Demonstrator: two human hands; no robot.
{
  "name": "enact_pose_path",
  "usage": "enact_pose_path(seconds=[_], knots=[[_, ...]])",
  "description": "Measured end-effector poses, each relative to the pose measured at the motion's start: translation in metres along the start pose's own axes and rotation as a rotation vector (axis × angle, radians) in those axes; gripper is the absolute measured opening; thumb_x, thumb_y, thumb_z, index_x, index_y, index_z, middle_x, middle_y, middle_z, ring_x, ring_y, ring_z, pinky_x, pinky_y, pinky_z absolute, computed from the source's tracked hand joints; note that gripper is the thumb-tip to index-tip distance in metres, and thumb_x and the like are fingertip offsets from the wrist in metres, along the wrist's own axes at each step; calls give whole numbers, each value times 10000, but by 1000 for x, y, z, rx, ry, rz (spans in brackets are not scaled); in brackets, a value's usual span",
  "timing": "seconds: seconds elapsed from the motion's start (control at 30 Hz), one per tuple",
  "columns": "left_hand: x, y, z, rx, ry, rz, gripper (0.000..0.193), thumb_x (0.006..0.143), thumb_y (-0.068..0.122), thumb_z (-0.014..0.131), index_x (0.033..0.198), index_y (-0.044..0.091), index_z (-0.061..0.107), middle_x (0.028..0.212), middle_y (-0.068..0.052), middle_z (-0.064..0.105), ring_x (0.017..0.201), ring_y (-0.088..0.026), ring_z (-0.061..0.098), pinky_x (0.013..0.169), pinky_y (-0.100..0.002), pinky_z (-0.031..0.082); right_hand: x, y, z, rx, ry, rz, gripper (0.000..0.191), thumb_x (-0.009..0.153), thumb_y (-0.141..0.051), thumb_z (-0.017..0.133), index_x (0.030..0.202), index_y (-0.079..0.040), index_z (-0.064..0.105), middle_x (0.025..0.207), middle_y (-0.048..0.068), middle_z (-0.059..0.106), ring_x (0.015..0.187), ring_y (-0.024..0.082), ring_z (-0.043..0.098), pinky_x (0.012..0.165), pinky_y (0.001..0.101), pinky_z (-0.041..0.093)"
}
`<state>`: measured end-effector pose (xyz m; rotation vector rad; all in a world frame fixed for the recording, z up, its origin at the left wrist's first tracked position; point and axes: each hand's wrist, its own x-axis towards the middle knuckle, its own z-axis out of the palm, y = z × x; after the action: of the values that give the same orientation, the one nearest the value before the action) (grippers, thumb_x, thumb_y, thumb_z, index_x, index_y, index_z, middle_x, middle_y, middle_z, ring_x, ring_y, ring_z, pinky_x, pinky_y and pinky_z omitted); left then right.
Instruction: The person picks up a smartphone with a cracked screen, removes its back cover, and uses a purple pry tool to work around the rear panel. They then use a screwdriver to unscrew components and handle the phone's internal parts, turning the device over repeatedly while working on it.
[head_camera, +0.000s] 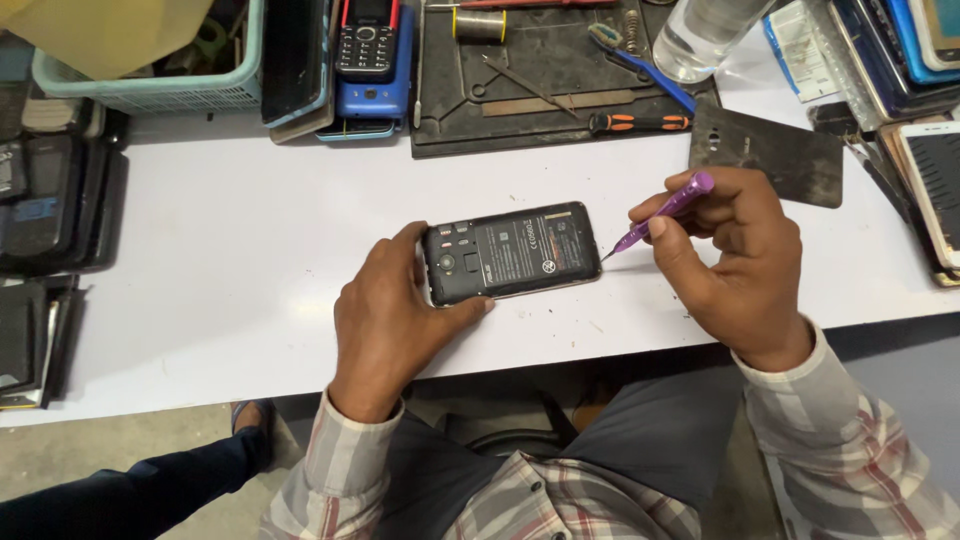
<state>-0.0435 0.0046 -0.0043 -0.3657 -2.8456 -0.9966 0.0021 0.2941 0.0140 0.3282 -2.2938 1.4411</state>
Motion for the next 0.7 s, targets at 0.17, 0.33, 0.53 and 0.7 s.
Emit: enact_pose_path(seconds=[0.17, 0.33, 0.53, 0.7], knots=[[2, -2, 2, -7, 21, 11, 959, 510, 396, 982, 1294, -24, 623, 871, -107, 668, 636, -202, 630, 519, -346, 512, -4, 3, -1, -43, 7, 5, 279, 1049, -6, 658, 1276, 31, 499, 1111, 159, 741, 996, 165, 734, 916, 284, 591], [2, -3, 3, -14, 33, 26, 958, 512, 390, 980, 1296, -32, 625, 879, -115, 675, 639, -205, 633, 519, -339, 510, -7, 7, 3, -42, 11, 17, 281, 1039, -11, 673, 1261, 32, 506, 1095, 154, 741, 1006, 169, 733, 886, 276, 590], [2, -4, 4, 3, 1, -6, 990, 498, 421, 989, 1300, -28, 620, 876, -111, 676, 621, -189, 632, 492, -323, 506, -5, 12, 5, -68, 4, -16, 274, 1042, -34, 685, 1246, 27, 512, 1078, 144, 748, 982, 164, 738, 867, 275, 598], [3, -5, 6, 1, -5, -11, 998, 497, 428, 989, 1305, -26, 619, 867, -105, 677, 621, -182, 633, 491, -315, 506, -5, 14, 5, -68, -1, -24, 270, 1038, -40, 690, 1228, 25, 510, 1068, 144, 745, 983, 168, 742, 876, 283, 609]])
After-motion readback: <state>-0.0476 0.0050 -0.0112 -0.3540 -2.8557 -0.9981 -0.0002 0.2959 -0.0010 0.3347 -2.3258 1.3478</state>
